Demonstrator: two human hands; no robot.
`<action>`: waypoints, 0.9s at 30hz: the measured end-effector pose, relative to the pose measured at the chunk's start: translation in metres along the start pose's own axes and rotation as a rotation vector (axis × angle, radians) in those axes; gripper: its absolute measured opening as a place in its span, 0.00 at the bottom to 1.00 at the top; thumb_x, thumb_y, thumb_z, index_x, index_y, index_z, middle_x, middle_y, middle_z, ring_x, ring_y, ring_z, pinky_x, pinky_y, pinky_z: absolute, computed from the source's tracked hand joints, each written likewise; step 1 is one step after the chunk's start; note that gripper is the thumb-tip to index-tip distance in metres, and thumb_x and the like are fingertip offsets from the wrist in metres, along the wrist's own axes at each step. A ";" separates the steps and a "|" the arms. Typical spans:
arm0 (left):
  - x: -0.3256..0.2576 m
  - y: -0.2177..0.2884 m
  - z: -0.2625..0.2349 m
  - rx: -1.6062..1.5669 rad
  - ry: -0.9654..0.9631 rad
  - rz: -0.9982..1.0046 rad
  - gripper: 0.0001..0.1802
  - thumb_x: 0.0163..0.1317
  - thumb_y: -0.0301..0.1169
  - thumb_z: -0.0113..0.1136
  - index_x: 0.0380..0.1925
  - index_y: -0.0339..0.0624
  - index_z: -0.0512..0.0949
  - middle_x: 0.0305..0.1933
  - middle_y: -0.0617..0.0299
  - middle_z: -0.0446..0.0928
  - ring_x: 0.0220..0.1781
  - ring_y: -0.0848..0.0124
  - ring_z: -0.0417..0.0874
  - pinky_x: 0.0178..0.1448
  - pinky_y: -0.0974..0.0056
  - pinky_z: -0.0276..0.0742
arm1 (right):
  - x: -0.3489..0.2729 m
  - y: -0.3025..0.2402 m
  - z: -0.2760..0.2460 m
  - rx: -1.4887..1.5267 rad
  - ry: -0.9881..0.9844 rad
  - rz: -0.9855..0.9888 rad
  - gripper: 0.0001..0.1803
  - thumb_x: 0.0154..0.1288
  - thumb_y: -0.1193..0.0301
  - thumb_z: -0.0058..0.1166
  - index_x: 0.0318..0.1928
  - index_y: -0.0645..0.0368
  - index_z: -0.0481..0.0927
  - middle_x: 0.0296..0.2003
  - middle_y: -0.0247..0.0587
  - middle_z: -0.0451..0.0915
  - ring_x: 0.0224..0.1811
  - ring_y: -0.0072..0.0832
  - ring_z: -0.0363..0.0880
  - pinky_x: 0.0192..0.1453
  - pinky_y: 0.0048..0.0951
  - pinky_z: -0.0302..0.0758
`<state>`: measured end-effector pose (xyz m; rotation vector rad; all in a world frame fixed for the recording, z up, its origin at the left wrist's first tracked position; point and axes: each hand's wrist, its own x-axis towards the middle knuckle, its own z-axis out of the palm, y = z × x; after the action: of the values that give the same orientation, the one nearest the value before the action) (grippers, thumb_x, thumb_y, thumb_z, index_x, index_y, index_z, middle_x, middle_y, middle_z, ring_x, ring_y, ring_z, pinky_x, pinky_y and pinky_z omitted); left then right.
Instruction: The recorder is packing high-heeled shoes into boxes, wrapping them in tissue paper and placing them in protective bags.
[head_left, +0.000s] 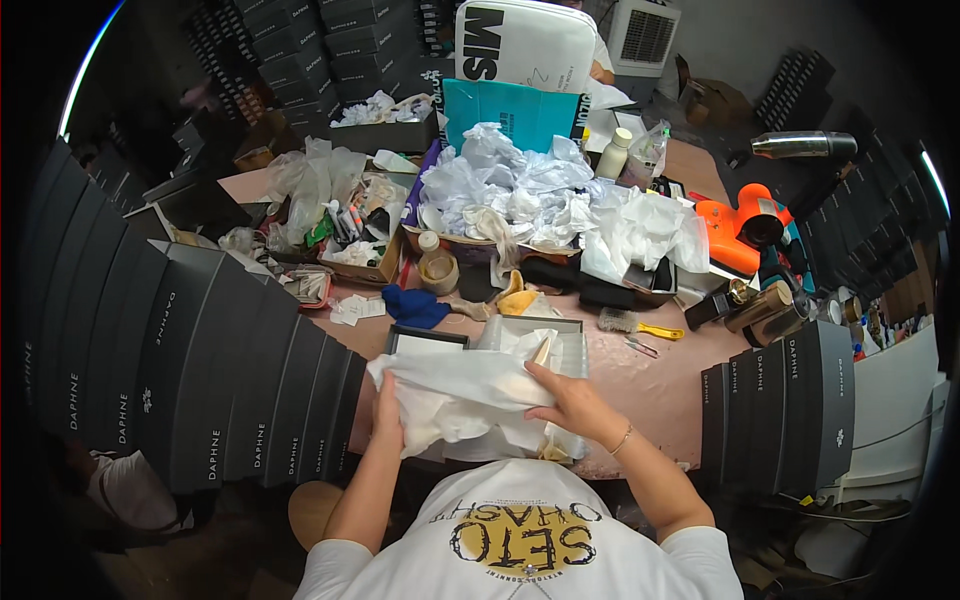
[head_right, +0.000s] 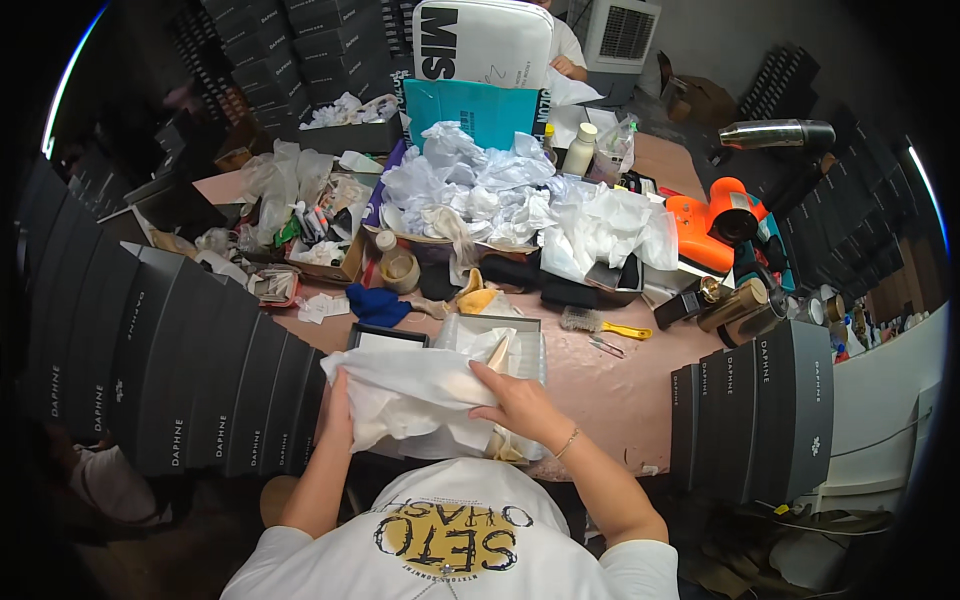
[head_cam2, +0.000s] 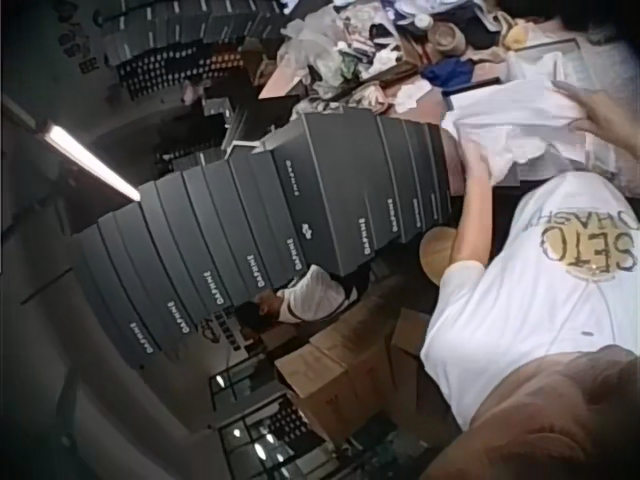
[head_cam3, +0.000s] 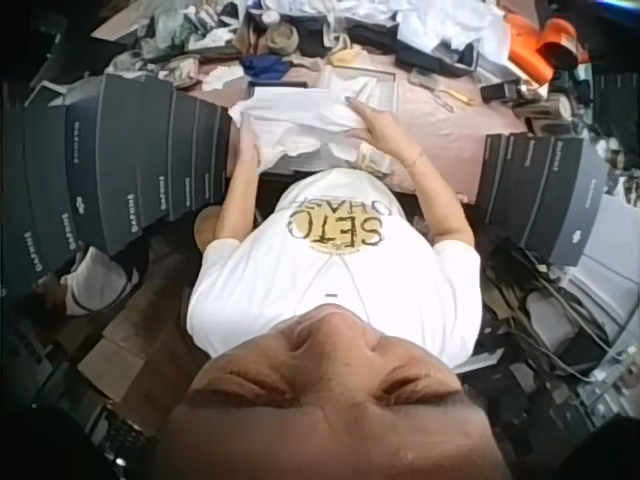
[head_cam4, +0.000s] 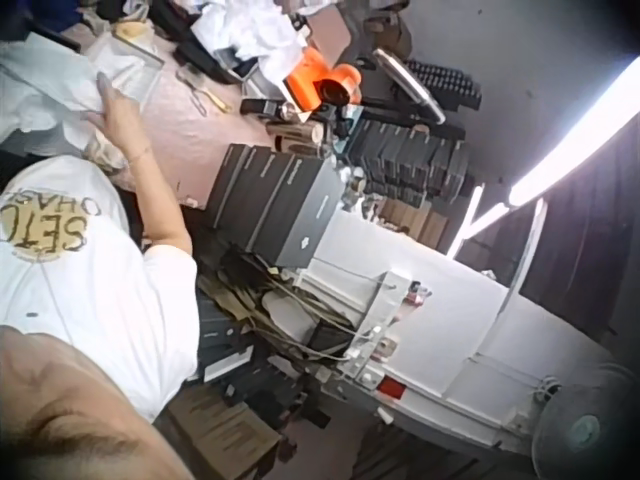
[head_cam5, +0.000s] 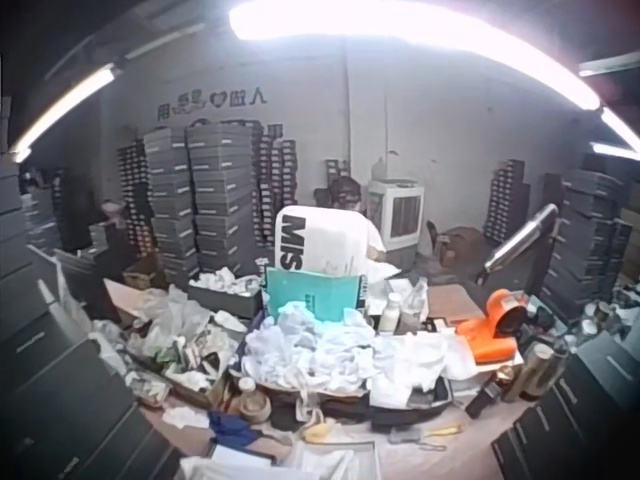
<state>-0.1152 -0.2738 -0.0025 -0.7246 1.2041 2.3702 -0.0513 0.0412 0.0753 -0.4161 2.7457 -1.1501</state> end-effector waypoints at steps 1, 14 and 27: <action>0.000 0.005 0.001 -0.040 0.136 0.108 0.27 0.69 0.50 0.44 0.58 0.41 0.68 0.55 0.53 0.74 0.54 0.58 0.78 0.57 0.55 0.76 | -0.006 0.011 0.009 0.094 0.081 0.006 0.39 0.56 0.58 0.64 0.64 0.59 0.63 0.42 0.49 0.80 0.32 0.42 0.82 0.40 0.34 0.78; -0.062 0.099 0.090 0.210 0.305 1.213 0.25 0.70 0.46 0.42 0.44 0.32 0.74 0.40 0.58 0.76 0.42 0.68 0.77 0.46 0.63 0.74 | -0.017 0.080 0.036 1.245 0.597 0.554 0.21 0.74 0.61 0.40 0.54 0.68 0.70 0.35 0.43 0.79 0.27 0.25 0.81 0.28 0.22 0.80; -0.016 0.008 0.095 0.759 -0.766 -0.229 0.42 0.66 0.58 0.44 0.71 0.45 0.49 0.71 0.44 0.53 0.71 0.56 0.58 0.70 0.50 0.58 | -0.023 0.035 -0.043 0.655 0.112 0.295 0.17 0.74 0.62 0.40 0.42 0.62 0.78 0.23 0.29 0.73 0.17 0.13 0.69 0.21 0.15 0.67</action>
<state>-0.1331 -0.2016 0.0593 0.2659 1.3803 1.5392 -0.0459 0.1007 0.0808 0.1326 2.2093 -1.8971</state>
